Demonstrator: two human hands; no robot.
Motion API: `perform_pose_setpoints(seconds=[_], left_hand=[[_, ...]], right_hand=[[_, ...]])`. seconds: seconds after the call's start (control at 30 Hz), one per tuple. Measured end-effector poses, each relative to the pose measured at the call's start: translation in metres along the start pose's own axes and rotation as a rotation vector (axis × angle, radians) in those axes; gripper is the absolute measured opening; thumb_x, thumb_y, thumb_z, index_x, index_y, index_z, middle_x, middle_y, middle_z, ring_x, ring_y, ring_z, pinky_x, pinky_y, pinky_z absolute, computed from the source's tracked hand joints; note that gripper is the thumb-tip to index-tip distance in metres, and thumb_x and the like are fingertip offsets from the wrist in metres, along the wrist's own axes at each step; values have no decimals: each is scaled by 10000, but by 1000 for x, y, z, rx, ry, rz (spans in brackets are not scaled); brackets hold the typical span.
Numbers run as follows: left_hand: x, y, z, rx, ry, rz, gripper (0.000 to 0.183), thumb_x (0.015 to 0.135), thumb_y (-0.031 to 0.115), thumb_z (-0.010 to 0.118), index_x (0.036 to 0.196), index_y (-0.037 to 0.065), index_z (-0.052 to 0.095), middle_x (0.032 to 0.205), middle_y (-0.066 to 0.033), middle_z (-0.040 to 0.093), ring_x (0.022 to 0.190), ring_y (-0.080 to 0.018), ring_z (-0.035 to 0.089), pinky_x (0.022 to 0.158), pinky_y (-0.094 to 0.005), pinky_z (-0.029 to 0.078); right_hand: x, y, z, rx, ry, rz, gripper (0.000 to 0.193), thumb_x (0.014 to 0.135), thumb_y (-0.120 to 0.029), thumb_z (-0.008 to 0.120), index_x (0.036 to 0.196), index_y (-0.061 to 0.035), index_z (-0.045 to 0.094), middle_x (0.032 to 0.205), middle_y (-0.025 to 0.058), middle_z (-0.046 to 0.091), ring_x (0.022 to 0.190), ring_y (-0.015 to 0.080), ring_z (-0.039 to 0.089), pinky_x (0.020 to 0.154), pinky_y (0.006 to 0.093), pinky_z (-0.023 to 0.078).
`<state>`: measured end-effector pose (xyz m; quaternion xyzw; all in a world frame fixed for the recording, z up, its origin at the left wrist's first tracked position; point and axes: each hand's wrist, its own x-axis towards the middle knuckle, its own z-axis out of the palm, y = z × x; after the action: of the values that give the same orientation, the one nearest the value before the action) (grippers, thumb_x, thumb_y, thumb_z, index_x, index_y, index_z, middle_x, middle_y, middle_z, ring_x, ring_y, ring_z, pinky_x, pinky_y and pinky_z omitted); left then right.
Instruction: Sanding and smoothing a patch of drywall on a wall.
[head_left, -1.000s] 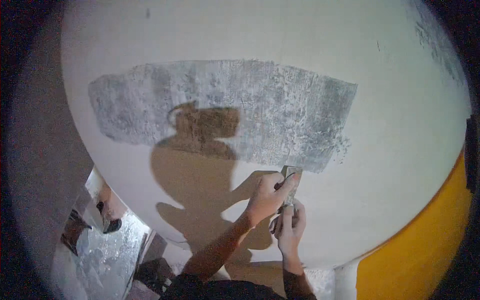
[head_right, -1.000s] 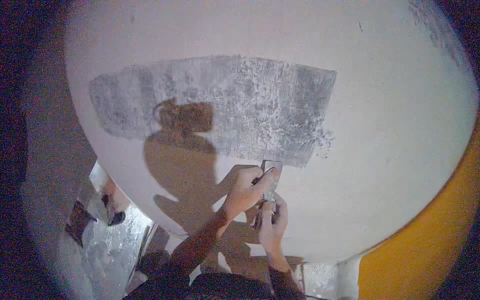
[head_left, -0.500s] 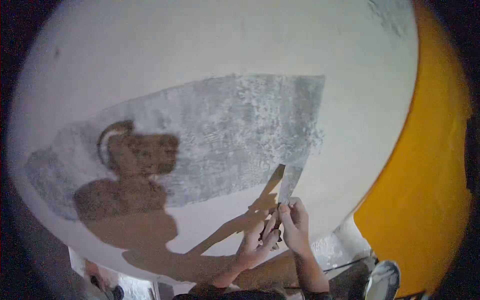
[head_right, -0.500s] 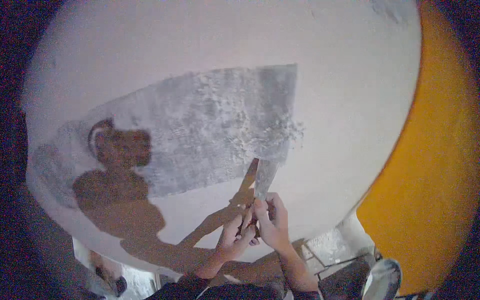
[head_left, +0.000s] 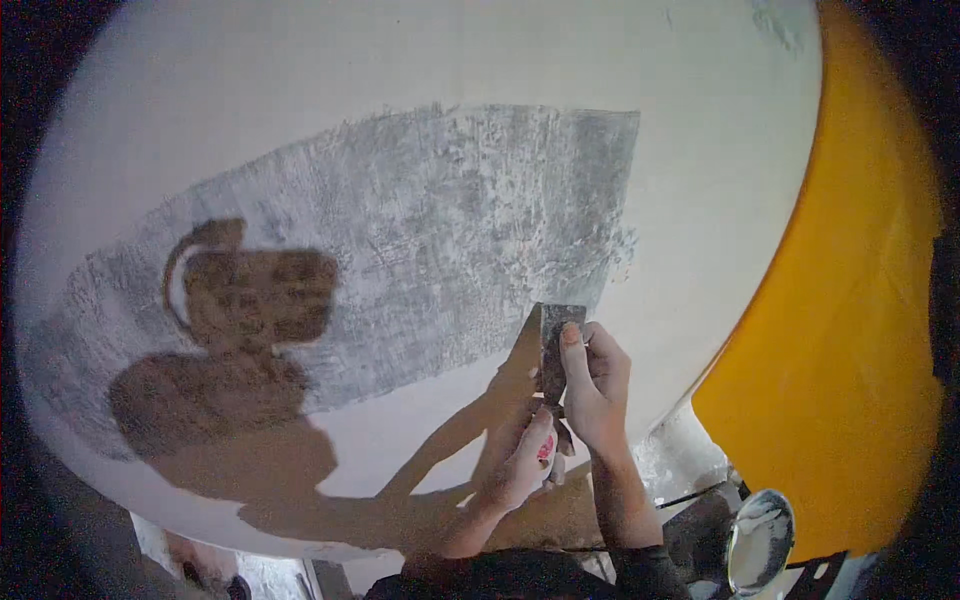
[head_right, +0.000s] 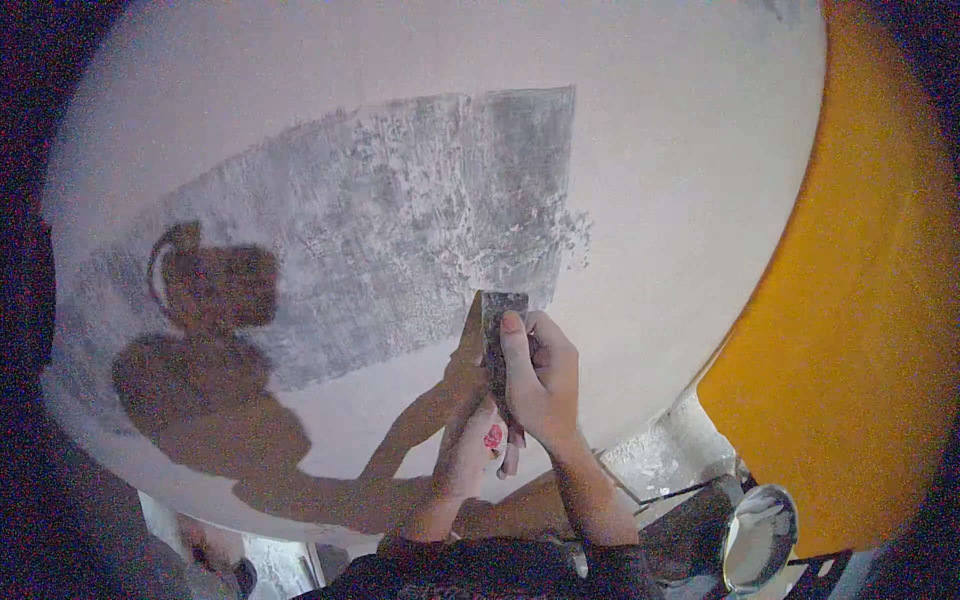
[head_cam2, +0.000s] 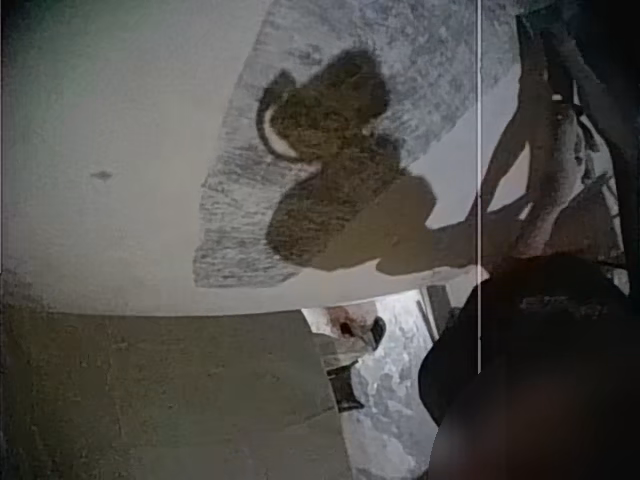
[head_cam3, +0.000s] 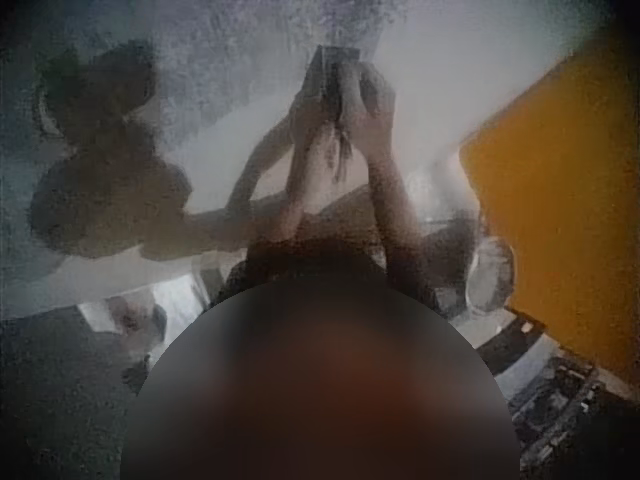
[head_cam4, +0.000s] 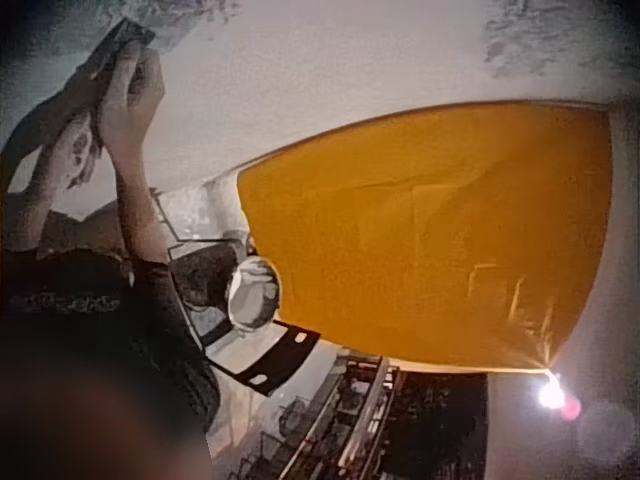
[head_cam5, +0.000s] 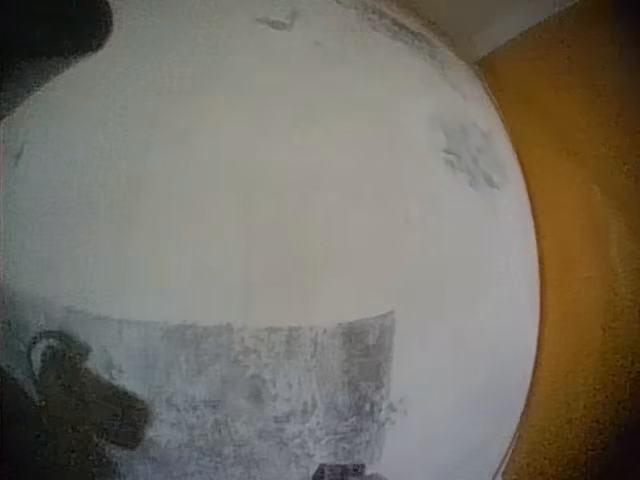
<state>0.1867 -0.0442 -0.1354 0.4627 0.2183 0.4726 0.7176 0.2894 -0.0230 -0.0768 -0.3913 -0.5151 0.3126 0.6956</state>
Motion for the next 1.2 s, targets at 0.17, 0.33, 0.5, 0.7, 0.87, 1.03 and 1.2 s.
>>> perform_pose_setpoints(seconds=[0.17, 0.33, 0.5, 0.7, 0.87, 1.03, 1.2], left_hand=[[6, -8, 9, -153, 101, 34, 189, 991, 231, 387, 1029, 50, 426, 680, -60, 525, 421, -115, 465, 372, -241, 364], [7, -16, 12, 113, 96, 97, 187, 1004, 184, 339, 1057, 20, 409, 639, -28, 447, 408, -92, 401, 361, -239, 348], [10, -31, -5, 352, 22, 302, 299, 973, 135, 402, 1223, -27, 384, 716, -34, 451, 520, -95, 443, 436, -228, 380], [21, -69, -20, 1129, 132, 705, 570, 800, 64, 604, 1310, -44, 373, 974, -187, 506, 744, -270, 554, 639, -366, 486], [16, -73, -20, 1431, 282, 808, 546, 749, 35, 635, 1245, -65, 428, 1098, -283, 501, 895, -384, 568, 740, -413, 488], [22, -73, -17, 1007, 103, 338, 537, 755, 36, 635, 1224, -112, 419, 1122, -308, 480, 967, -421, 552, 799, -411, 481], [24, -80, -18, 1210, 177, 662, 545, 759, 9, 626, 1232, -130, 395, 1220, -364, 422, 984, -437, 542, 819, -425, 475]], right_hand=[[5, 11, 0, 0, 0, -15, 287, 955, -212, 525, 740, -23, 523, 618, -7, 516, 548, 46, 454, 474, 210, 360], [8, 13, 2, -9, 63, -34, 312, 940, -172, 552, 672, -27, 484, 594, -59, 420, 572, 19, 347, 470, 207, 281], [12, 11, 4, -48, 89, -190, 348, 934, -169, 559, 630, -25, 471, 570, -59, 408, 551, 21, 330, 454, 221, 256], [10, 13, 1, -170, 79, -195, 304, 947, -157, 543, 676, -22, 523, 626, -49, 483, 578, 15, 378, 496, 197, 297], [11, 16, 0, -59, 54, -155, 329, 947, -164, 545, 648, -41, 484, 610, -56, 463, 566, 14, 368, 486, 195, 289], [13, 17, 1, -34, 75, -114, 363, 933, -170, 567, 615, -47, 441, 584, -59, 391, 573, 21, 321, 473, 212, 247], [14, 19, -1, 17, 64, -62, 379, 931, -187, 573, 603, -57, 433, 584, -64, 399, 565, 23, 312, 467, 215, 241]])
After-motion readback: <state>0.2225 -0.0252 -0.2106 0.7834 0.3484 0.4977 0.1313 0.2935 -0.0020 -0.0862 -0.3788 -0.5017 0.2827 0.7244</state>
